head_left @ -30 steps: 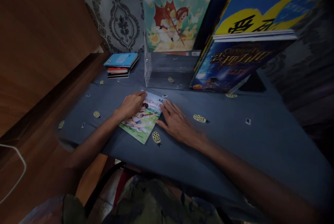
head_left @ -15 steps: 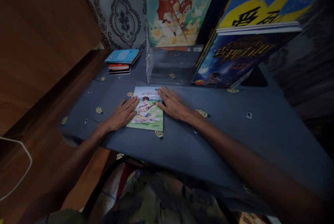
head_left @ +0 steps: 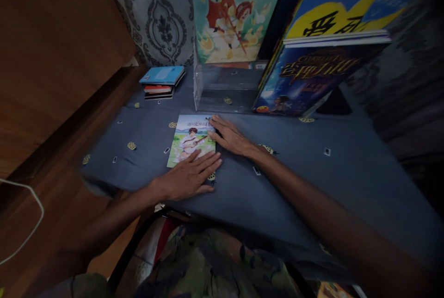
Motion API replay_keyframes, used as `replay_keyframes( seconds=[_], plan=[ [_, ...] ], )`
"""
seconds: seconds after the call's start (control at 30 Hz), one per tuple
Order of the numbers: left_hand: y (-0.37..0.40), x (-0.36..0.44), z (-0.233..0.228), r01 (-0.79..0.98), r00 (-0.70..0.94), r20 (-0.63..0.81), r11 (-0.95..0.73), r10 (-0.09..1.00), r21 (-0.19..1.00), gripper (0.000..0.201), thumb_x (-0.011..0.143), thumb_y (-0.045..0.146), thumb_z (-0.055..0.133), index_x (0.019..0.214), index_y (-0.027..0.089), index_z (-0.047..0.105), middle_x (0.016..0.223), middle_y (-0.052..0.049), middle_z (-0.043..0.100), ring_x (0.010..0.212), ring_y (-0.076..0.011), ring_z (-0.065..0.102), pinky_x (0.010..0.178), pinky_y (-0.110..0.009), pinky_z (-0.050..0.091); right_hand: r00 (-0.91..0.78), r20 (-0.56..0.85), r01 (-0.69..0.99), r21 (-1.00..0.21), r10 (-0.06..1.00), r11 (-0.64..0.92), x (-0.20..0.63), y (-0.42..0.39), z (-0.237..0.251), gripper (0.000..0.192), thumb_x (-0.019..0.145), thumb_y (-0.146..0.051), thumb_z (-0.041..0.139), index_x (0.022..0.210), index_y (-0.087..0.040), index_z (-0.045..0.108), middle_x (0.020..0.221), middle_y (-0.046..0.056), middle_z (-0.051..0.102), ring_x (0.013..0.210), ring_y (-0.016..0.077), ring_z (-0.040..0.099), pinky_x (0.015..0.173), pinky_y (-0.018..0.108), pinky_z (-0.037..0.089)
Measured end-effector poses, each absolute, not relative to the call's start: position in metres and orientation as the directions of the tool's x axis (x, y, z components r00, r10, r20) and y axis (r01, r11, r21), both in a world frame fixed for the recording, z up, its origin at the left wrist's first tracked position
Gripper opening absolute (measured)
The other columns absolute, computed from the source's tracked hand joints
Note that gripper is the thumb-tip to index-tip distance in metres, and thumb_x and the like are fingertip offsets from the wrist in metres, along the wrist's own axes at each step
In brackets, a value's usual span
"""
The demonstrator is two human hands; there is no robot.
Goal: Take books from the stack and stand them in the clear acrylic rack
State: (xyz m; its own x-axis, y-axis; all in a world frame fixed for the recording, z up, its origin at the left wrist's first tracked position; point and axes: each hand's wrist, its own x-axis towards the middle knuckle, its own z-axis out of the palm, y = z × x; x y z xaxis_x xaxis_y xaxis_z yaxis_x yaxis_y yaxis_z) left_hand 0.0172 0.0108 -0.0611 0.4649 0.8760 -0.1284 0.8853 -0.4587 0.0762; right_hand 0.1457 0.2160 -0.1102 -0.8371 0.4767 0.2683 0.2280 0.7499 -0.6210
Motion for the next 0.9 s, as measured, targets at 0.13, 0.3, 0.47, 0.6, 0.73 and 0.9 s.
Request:
replay_keyframes(
  seconds=[0.13, 0.3, 0.47, 0.6, 0.73, 0.9],
  plan=[
    [0.037, 0.024, -0.062, 0.854, 0.515, -0.125, -0.496, 0.848, 0.157, 0.074, 0.103, 0.057, 0.029, 0.161, 0.014, 0.011, 0.167, -0.013, 0.017, 0.156, -0.0211, 0.007, 0.126, -0.041, 0.003, -0.816, 0.258, 0.162, -0.758, 0.518, 0.632, 0.148, 0.221, -0.106, 0.080, 0.095, -0.073, 0.031, 0.144, -0.015, 0.053, 0.152, 0.014, 0.051, 0.146, 0.0318, 0.038, 0.122, 0.054, 0.026],
    [0.074, 0.014, -0.061, 0.851, 0.513, -0.141, -0.479, 0.847, 0.216, 0.071, 0.104, 0.055, 0.023, 0.160, 0.013, 0.013, 0.167, -0.013, 0.015, 0.156, -0.0213, 0.006, 0.126, -0.041, 0.001, -0.735, 0.223, 0.112, -0.892, 0.641, 0.438, 0.152, 0.224, -0.105, 0.075, 0.092, -0.075, 0.038, 0.145, -0.024, 0.053, 0.149, 0.009, 0.055, 0.139, 0.0287, 0.048, 0.120, 0.051, 0.032],
    [0.106, -0.005, -0.068, 0.873, 0.455, -0.092, -0.423, 0.886, 0.242, 0.070, 0.104, 0.054, 0.022, 0.159, 0.012, 0.016, 0.167, -0.014, 0.014, 0.156, -0.0208, 0.005, 0.125, -0.040, 0.000, -0.692, 0.249, 0.074, -0.910, 0.678, 0.409, 0.153, 0.221, -0.107, 0.076, 0.093, -0.073, 0.039, 0.150, -0.023, 0.046, 0.150, 0.011, 0.053, 0.140, 0.0268, 0.048, 0.120, 0.049, 0.032],
    [0.118, -0.027, -0.075, 0.911, 0.342, -0.024, -0.325, 0.939, 0.255, 0.067, 0.104, 0.052, 0.025, 0.159, 0.014, 0.019, 0.167, -0.015, 0.017, 0.156, -0.0208, 0.009, 0.125, -0.041, 0.004, -0.707, 0.283, 0.102, -0.866, 0.647, 0.490, 0.152, 0.219, -0.108, 0.070, 0.096, -0.068, 0.036, 0.149, -0.023, 0.046, 0.152, 0.010, 0.051, 0.140, 0.0258, 0.048, 0.120, 0.049, 0.032],
    [0.113, -0.051, -0.079, 0.957, 0.114, 0.027, -0.117, 0.993, 0.265, 0.064, 0.103, 0.049, 0.030, 0.156, 0.013, 0.028, 0.164, -0.017, 0.025, 0.155, -0.0252, 0.015, 0.125, -0.046, 0.010, -0.778, 0.314, 0.191, -0.707, 0.544, 0.681, 0.152, 0.214, -0.107, 0.066, 0.099, -0.060, 0.035, 0.148, -0.018, 0.047, 0.153, 0.014, 0.049, 0.143, 0.0282, 0.043, 0.119, 0.052, 0.033],
    [0.084, -0.072, -0.086, 0.911, -0.236, 0.080, 0.192, 0.968, 0.365, 0.068, 0.100, 0.044, 0.038, 0.153, 0.002, 0.028, 0.161, -0.026, 0.025, 0.153, -0.0341, 0.021, 0.122, -0.050, 0.022, -0.838, 0.233, 0.354, -0.456, 0.493, 0.817, 0.157, 0.194, -0.104, 0.065, 0.100, -0.051, 0.039, 0.150, -0.010, 0.042, 0.160, 0.021, 0.036, 0.150, 0.0306, 0.031, 0.121, 0.054, 0.026]
  ],
)
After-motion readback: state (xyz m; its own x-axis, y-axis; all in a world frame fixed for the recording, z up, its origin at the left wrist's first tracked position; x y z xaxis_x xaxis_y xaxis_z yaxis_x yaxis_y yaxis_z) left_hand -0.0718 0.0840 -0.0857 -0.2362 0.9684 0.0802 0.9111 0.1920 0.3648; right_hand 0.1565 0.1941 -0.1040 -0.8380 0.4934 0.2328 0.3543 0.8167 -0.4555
